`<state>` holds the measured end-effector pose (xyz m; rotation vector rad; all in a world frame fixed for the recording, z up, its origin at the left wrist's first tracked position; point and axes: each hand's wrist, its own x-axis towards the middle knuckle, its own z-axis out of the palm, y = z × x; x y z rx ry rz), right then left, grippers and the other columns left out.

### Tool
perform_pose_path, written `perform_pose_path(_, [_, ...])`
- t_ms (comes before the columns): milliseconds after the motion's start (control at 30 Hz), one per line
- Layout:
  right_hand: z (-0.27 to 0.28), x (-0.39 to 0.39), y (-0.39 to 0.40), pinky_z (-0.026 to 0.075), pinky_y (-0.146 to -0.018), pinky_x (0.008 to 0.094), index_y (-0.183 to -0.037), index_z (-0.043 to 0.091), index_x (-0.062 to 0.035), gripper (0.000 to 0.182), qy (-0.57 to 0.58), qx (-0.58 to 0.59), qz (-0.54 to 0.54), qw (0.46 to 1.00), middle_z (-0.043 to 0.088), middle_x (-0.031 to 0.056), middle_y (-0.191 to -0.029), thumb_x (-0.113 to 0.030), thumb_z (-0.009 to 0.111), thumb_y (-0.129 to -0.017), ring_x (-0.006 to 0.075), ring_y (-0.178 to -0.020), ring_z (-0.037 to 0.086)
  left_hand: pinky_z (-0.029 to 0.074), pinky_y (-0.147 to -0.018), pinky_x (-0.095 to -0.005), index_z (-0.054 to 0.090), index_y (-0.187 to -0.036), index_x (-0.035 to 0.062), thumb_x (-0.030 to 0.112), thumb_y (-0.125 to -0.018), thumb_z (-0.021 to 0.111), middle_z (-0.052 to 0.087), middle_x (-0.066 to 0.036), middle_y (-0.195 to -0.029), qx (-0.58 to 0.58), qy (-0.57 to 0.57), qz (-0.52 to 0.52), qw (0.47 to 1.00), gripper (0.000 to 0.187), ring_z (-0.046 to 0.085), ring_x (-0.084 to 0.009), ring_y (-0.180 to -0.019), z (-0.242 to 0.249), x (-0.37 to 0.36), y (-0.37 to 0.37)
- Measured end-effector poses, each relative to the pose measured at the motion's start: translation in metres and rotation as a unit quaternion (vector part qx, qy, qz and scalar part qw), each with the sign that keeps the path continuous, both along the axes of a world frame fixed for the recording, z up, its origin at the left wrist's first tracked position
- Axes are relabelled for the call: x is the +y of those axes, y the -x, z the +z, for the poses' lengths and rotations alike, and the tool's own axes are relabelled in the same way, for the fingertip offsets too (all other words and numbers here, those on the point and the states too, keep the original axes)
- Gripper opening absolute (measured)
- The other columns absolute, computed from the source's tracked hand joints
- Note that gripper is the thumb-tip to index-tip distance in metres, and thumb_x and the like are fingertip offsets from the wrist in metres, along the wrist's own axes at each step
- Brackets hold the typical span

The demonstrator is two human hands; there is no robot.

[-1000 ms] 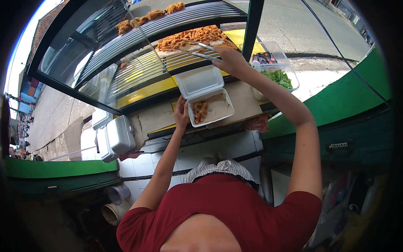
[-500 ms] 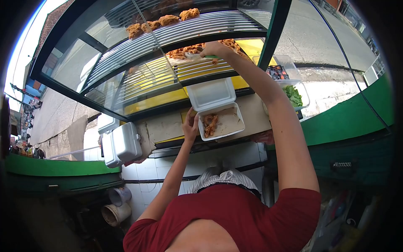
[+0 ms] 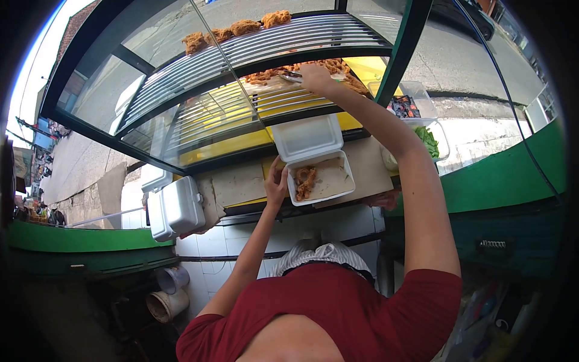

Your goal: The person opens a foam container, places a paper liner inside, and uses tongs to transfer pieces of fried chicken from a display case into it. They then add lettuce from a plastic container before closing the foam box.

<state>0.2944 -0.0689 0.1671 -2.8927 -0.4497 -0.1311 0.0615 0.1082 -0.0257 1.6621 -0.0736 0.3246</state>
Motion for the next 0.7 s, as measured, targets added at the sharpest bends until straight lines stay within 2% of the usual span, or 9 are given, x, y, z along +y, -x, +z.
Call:
perform_pose_path(200, [0.001,-0.02,0.021,0.052,-0.075,0.0431,-0.093,0.062,-0.0013,0.019,0.06,-0.03,0.072,0.995,0.065,0.0175,-0.086,-0.008,0.061,-0.075,0.0341,-0.085,0.064,0.046,-0.071,-0.0221,0.046,-0.134,0.0022,0.009,-0.092,0.057,0.065,-0.006,-0.085,0.0,0.0,0.0,1.0,0.044,0.058,-0.0073,-0.076,-0.005,0.001,-0.001])
perform_pose_path(400, [-0.01,-0.036,0.033,0.054,-0.068,0.0409,-0.093,0.061,-0.0002,0.018,0.097,-0.15,0.107,0.978,0.065,0.0165,-0.079,-0.007,0.062,-0.077,0.0317,-0.077,0.066,0.047,-0.068,-0.0232,0.046,-0.134,0.0039,0.012,-0.091,0.058,0.065,-0.007,-0.081,-0.009,-0.011,0.012,1.0,0.045,0.058,-0.0084,-0.072,-0.006,0.0,-0.001])
perform_pose_path(600, [-0.002,-0.042,0.05,0.055,-0.066,0.0374,-0.1,0.058,-0.0009,0.022,0.134,-0.209,0.12,0.961,0.064,0.013,-0.078,-0.009,0.062,-0.08,0.0278,-0.077,0.066,0.044,-0.064,-0.021,0.047,-0.134,0.0043,0.012,-0.092,0.058,0.062,-0.004,-0.079,-0.009,-0.023,0.013,1.0,0.044,0.052,-0.006,-0.067,-0.007,0.001,-0.001])
perform_pose_path(700, [0.005,-0.048,0.063,0.054,-0.065,0.0359,-0.114,0.057,-0.0001,0.037,0.123,-0.246,0.131,0.952,0.064,0.013,-0.077,-0.011,0.064,-0.08,0.0263,-0.075,0.066,0.043,-0.065,-0.0193,0.046,-0.133,0.0023,0.011,-0.092,0.057,0.064,-0.003,-0.082,0.0,-0.033,0.011,0.999,0.043,0.053,-0.0044,-0.07,-0.002,0.001,0.001])
